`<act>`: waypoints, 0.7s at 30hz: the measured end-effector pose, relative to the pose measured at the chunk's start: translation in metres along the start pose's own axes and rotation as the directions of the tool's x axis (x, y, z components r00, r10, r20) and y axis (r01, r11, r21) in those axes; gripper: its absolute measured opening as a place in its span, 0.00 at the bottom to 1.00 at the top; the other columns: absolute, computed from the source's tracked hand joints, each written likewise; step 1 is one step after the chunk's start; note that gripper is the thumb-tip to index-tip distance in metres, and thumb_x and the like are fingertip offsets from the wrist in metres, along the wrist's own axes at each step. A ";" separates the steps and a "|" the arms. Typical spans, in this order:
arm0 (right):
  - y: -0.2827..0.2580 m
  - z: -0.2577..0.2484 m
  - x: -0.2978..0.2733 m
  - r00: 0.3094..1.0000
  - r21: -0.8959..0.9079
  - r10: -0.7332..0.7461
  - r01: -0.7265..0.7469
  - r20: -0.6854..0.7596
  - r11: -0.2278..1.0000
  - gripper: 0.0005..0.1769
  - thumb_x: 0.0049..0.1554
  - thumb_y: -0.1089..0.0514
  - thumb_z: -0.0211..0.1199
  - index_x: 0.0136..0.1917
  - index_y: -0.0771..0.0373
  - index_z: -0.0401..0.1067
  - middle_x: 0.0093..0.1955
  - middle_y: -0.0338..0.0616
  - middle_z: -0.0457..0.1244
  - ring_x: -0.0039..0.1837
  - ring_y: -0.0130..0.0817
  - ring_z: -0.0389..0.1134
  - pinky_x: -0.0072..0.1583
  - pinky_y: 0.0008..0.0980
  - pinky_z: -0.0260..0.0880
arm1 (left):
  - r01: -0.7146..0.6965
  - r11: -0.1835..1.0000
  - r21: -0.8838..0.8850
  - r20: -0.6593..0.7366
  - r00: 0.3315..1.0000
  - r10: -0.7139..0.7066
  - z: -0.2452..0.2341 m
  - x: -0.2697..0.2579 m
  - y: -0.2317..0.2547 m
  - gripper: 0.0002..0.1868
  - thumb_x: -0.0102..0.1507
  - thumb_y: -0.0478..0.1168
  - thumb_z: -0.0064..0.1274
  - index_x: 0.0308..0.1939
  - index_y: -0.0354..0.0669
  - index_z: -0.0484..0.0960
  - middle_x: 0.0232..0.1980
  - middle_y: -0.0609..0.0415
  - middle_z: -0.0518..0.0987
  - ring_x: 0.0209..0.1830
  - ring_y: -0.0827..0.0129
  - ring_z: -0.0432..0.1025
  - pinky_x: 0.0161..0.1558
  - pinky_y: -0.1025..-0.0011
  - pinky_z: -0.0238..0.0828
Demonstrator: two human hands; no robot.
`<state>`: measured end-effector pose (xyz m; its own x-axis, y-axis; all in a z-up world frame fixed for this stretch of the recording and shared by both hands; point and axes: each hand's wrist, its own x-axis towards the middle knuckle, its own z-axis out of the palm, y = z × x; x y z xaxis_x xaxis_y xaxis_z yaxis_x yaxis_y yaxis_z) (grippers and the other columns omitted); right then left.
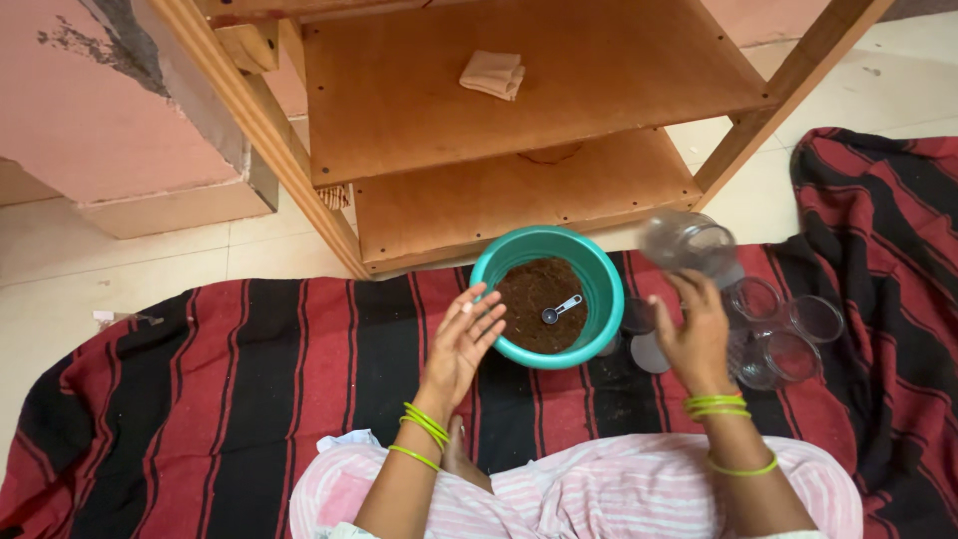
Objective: The person scoops a brown granular substance from a teal bowl into clear plastic jars using a small metal spoon. They fill each jar, shake it to settle the contents, and place it on a nearby wooden shelf. The process is repeated for multiple jars.
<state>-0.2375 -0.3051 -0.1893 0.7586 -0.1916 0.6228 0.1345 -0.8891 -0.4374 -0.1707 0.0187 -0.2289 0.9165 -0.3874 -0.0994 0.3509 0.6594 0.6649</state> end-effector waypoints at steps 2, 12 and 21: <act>-0.030 0.001 -0.002 0.996 0.130 -0.085 0.082 0.021 0.988 0.19 0.56 0.62 0.68 0.60 0.66 0.73 0.63 0.53 0.65 0.64 0.52 0.68 0.63 0.43 0.71 | 0.039 0.999 0.003 0.043 0.998 -0.039 0.006 -0.001 -0.002 0.32 0.69 0.48 0.46 0.74 0.41 0.61 0.71 0.43 0.70 0.71 0.55 0.66 0.70 0.56 0.65; -0.119 0.025 -0.044 0.876 0.389 -0.405 0.289 0.261 0.875 0.17 0.54 0.60 0.70 0.56 0.63 0.74 0.65 0.49 0.65 0.63 0.48 0.70 0.61 0.41 0.73 | 0.205 0.952 -0.227 0.159 0.972 -0.172 0.014 -0.004 -0.015 0.39 0.69 0.65 0.40 0.73 0.41 0.63 0.67 0.42 0.74 0.64 0.50 0.73 0.63 0.51 0.71; -0.093 0.014 -0.010 0.974 0.353 -0.143 0.074 0.174 0.933 0.11 0.56 0.65 0.65 0.53 0.61 0.76 0.59 0.48 0.68 0.60 0.45 0.72 0.59 0.39 0.73 | 0.000 0.898 -0.441 -0.061 0.998 -0.030 -0.005 0.011 0.006 0.35 0.69 0.65 0.42 0.66 0.39 0.71 0.57 0.42 0.80 0.58 0.47 0.75 0.58 0.53 0.76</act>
<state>-0.2487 -0.2147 -0.1635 0.8305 0.0128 0.5569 0.4068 -0.6970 -0.5905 -0.1574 0.0212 -0.2299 0.9156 -0.3672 -0.1639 0.3997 0.8759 0.2703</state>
